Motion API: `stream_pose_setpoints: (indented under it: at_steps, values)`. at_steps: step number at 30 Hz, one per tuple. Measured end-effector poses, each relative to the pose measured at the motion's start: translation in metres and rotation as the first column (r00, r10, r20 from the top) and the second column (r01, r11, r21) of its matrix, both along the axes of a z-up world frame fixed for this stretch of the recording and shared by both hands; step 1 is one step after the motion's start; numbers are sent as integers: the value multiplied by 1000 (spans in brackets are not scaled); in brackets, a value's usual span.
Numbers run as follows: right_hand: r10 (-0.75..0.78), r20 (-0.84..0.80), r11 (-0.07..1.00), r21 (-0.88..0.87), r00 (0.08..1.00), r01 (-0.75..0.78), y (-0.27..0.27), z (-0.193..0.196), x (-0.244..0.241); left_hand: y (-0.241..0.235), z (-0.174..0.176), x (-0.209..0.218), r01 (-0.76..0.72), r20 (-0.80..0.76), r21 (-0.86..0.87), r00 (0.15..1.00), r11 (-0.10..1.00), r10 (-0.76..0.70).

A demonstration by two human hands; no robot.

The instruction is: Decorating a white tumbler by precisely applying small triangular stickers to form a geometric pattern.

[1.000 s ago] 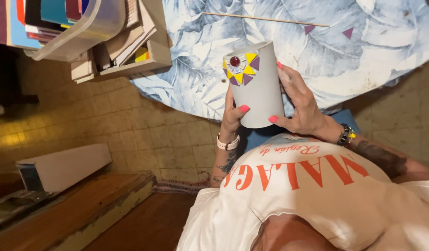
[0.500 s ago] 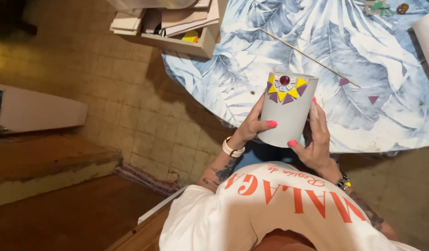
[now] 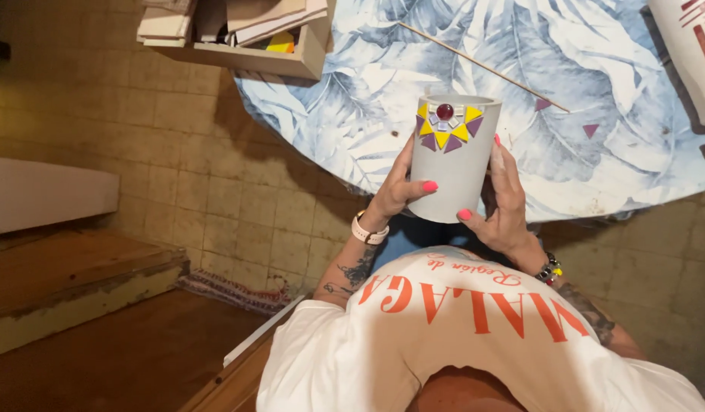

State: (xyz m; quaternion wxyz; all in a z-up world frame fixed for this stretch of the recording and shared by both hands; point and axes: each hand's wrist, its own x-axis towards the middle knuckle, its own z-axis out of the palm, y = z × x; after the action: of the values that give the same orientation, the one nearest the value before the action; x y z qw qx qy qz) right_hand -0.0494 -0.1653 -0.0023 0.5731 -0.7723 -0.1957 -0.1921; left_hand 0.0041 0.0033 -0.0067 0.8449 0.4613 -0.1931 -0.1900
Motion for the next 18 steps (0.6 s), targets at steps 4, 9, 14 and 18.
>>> stream_pose_setpoints:
  at_steps: [4,9,14,18]
  values:
    - [-2,-3,999,-34,1000,2,0,0,-3,2,2,-4,12,-37,-7,999,1000,-13]
    - [24,13,999,30,1000,-25,2,6,-2,1,2,-8,10,-68,-51,998,999,-14]
    - [32,11,999,39,999,-33,1,4,-3,3,-5,-8,17,-55,-47,998,999,-19]
    - [32,5,999,27,999,-32,1,4,-3,3,-2,-7,22,-56,-56,998,998,-25]
